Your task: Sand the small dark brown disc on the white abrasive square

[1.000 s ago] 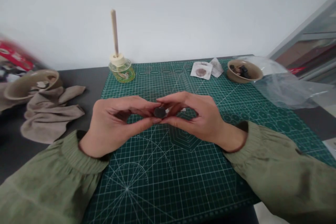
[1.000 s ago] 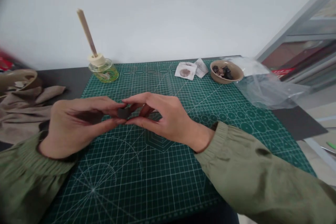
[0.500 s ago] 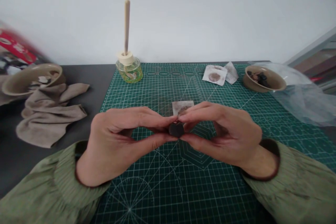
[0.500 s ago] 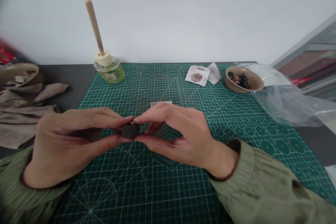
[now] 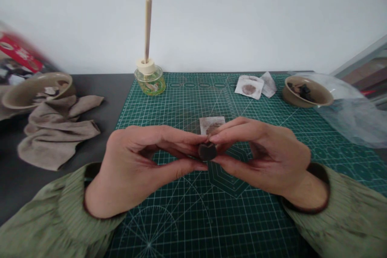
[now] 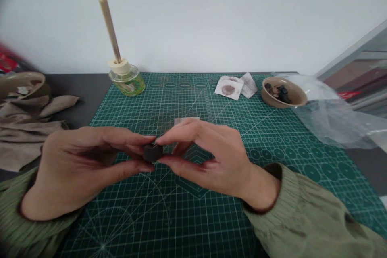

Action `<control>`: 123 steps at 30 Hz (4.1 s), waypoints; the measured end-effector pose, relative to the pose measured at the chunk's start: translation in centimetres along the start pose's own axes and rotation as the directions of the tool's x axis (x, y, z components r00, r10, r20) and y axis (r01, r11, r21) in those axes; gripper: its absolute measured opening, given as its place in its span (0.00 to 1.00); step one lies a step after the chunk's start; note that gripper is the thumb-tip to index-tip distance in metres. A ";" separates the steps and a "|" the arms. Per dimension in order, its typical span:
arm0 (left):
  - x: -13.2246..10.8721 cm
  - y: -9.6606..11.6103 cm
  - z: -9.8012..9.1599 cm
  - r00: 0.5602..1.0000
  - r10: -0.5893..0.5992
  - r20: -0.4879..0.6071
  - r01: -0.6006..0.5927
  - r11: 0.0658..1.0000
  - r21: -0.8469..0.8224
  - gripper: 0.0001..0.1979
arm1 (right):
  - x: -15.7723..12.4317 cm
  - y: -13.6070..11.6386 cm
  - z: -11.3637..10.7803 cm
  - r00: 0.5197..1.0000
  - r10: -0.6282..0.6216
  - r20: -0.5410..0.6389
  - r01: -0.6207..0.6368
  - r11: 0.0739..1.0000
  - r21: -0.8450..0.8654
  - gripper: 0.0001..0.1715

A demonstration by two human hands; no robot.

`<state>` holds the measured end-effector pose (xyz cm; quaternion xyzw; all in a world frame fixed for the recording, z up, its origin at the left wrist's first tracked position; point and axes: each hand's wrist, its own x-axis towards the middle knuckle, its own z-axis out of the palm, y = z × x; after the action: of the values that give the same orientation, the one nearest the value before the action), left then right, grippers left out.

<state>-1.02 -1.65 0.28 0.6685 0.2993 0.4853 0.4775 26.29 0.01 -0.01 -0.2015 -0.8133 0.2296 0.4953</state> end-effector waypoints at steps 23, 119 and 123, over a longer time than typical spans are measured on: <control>0.6 1.4 0.6 0.996 -0.092 0.008 0.093 0.994 -0.057 0.23 | -0.3 -0.1 0.1 0.999 0.047 -0.009 -0.047 0.999 0.001 0.13; 0.0 0.5 1.0 0.978 -0.210 -0.010 0.210 0.977 -0.027 0.13 | 0.6 -1.1 0.1 0.830 0.493 0.261 -0.557 0.698 0.451 0.16; -0.1 0.2 0.9 0.976 -0.216 -0.003 0.216 0.975 -0.051 0.15 | 0.4 -1.0 0.0 0.823 0.492 0.283 -0.566 0.668 0.483 0.15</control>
<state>-0.27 -2.12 0.37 0.6179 0.3598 0.4406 0.5428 26.03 -0.53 0.83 -0.2632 -0.6487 0.5983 0.3898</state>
